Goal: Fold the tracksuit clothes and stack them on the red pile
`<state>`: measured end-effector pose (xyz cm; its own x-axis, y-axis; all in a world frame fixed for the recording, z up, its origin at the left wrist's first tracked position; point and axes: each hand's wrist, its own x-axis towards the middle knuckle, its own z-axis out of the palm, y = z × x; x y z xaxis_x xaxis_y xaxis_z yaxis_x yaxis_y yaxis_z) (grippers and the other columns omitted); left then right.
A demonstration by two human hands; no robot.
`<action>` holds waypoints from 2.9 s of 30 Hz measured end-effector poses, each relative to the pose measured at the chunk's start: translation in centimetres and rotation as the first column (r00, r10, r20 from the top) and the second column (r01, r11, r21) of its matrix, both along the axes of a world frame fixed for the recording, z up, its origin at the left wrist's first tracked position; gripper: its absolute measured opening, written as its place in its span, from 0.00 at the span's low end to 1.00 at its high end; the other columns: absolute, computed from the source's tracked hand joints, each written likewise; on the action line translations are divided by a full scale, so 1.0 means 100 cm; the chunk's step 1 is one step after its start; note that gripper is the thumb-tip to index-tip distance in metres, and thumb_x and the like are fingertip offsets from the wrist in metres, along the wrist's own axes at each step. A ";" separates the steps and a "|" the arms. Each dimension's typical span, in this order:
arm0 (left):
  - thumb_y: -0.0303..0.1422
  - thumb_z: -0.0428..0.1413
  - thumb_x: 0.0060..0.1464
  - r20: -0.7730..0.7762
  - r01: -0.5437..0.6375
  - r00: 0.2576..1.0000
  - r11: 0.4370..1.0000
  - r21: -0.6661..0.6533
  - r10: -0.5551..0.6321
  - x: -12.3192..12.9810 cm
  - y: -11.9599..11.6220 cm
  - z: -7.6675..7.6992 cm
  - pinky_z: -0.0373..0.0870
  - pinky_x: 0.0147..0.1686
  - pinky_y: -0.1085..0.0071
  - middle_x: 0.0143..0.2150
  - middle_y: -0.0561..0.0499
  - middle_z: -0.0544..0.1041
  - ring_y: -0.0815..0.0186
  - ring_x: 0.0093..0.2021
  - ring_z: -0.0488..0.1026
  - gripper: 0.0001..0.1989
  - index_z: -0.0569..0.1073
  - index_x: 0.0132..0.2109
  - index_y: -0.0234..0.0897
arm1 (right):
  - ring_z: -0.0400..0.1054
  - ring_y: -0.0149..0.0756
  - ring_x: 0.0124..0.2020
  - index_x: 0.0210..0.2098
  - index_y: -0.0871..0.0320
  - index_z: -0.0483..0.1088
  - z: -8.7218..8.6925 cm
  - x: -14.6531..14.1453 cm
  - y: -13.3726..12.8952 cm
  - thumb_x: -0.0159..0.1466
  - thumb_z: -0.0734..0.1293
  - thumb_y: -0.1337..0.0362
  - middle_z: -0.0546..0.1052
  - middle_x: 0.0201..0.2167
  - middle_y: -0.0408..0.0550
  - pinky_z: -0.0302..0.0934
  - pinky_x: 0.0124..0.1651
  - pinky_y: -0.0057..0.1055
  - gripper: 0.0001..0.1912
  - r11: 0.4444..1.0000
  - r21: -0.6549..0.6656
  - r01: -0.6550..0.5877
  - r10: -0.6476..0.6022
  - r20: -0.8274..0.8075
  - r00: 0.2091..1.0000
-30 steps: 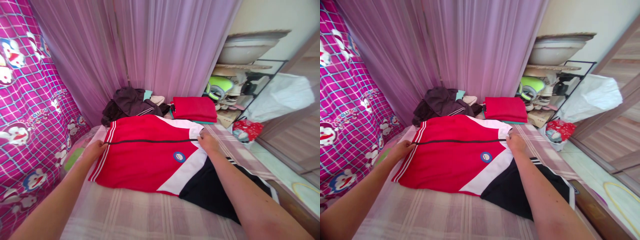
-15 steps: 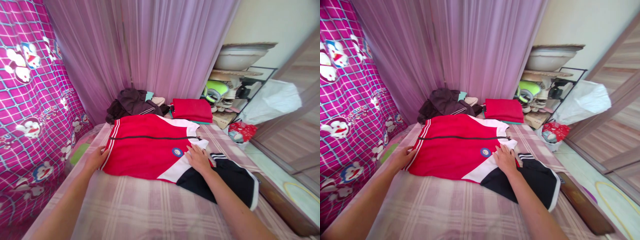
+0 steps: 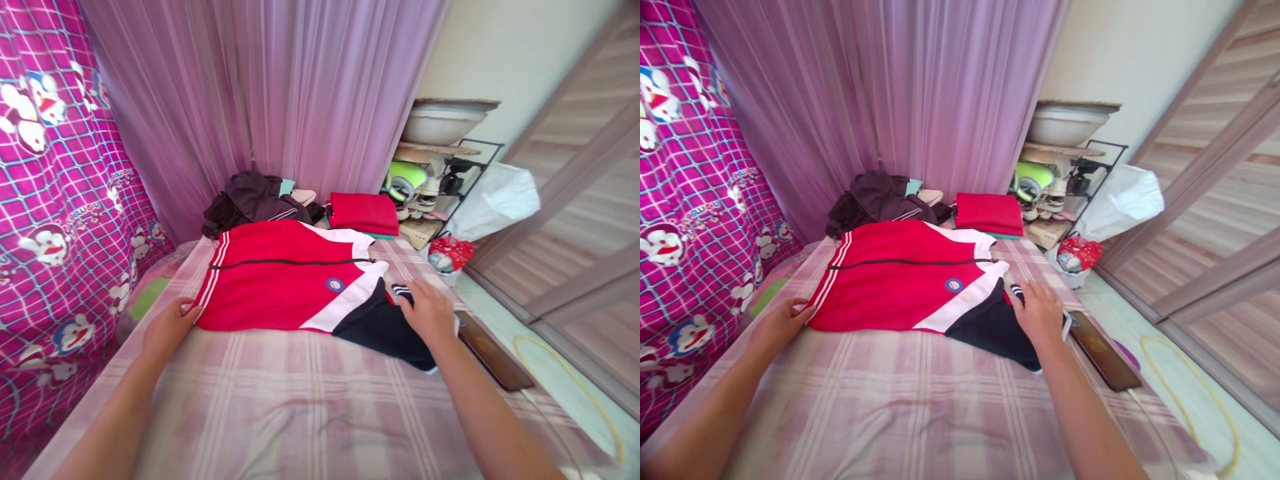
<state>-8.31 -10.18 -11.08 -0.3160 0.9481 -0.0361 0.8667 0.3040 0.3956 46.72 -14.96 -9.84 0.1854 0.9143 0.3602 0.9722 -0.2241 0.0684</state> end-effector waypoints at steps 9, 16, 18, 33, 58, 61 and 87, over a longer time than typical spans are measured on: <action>0.45 0.45 0.60 -0.190 0.031 0.982 0.973 0.230 0.014 0.015 -0.020 -0.015 0.72 0.46 0.54 0.56 0.36 0.74 0.47 0.52 0.74 0.28 0.70 0.60 0.35 | 0.75 0.50 0.45 0.46 0.52 0.79 0.003 0.054 -0.013 0.66 0.57 0.59 0.81 0.45 0.57 0.66 0.43 0.40 0.20 0.876 -0.361 0.320 -0.393 -0.147 0.908; 0.38 0.44 0.63 -0.366 0.521 0.851 0.694 0.496 -0.378 0.051 -0.026 -0.034 0.68 0.57 0.53 0.56 0.43 0.76 0.54 0.56 0.72 0.19 0.76 0.51 0.40 | 0.73 0.45 0.48 0.51 0.56 0.76 0.005 0.039 -0.006 0.67 0.60 0.59 0.79 0.48 0.55 0.64 0.49 0.37 0.19 0.988 -0.101 0.113 -0.126 -0.132 0.983; 0.41 0.45 0.63 -0.401 0.632 0.774 0.633 0.446 -0.490 0.063 -0.026 -0.039 0.66 0.59 0.51 0.55 0.44 0.78 0.53 0.57 0.71 0.20 0.77 0.51 0.41 | 0.72 0.44 0.50 0.49 0.53 0.78 0.005 0.027 0.004 0.67 0.60 0.59 0.80 0.48 0.52 0.62 0.52 0.36 0.18 0.992 -0.120 -0.028 0.014 -0.116 0.993; 0.46 0.42 0.64 -0.368 0.676 0.735 0.653 0.341 -0.569 0.074 -0.025 -0.046 0.68 0.56 0.47 0.54 0.41 0.79 0.51 0.54 0.75 0.25 0.77 0.54 0.40 | 0.73 0.50 0.50 0.43 0.59 0.80 0.005 0.000 0.026 0.64 0.62 0.60 0.79 0.46 0.61 0.65 0.48 0.40 0.17 0.933 -0.306 0.190 -0.213 -0.042 0.976; 0.52 0.49 0.59 -0.357 0.675 0.736 0.669 0.313 -0.575 0.076 -0.030 -0.040 0.64 0.60 0.47 0.58 0.41 0.76 0.50 0.58 0.72 0.27 0.75 0.56 0.40 | 0.73 0.43 0.47 0.40 0.55 0.79 -0.067 0.032 -0.013 0.65 0.57 0.61 0.81 0.44 0.51 0.64 0.52 0.37 0.18 0.990 0.142 0.021 0.044 -0.443 0.895; 0.51 0.50 0.59 -0.349 0.668 0.743 0.671 0.322 -0.572 0.075 -0.030 -0.041 0.64 0.61 0.47 0.58 0.41 0.76 0.50 0.58 0.72 0.26 0.75 0.56 0.41 | 0.72 0.43 0.49 0.40 0.55 0.79 -0.064 0.029 -0.014 0.65 0.57 0.61 0.81 0.46 0.50 0.63 0.53 0.37 0.19 0.994 0.107 0.030 0.022 -0.454 0.891; 0.42 0.46 0.62 -0.300 0.650 0.760 0.675 0.349 -0.577 0.082 -0.048 -0.027 0.72 0.44 0.60 0.35 0.46 0.80 0.58 0.38 0.75 0.16 0.76 0.36 0.40 | 0.71 0.40 0.45 0.39 0.52 0.80 -0.035 -0.092 -0.042 0.66 0.62 0.62 0.80 0.43 0.48 0.62 0.48 0.34 0.13 0.881 0.040 -0.471 0.458 -0.322 0.829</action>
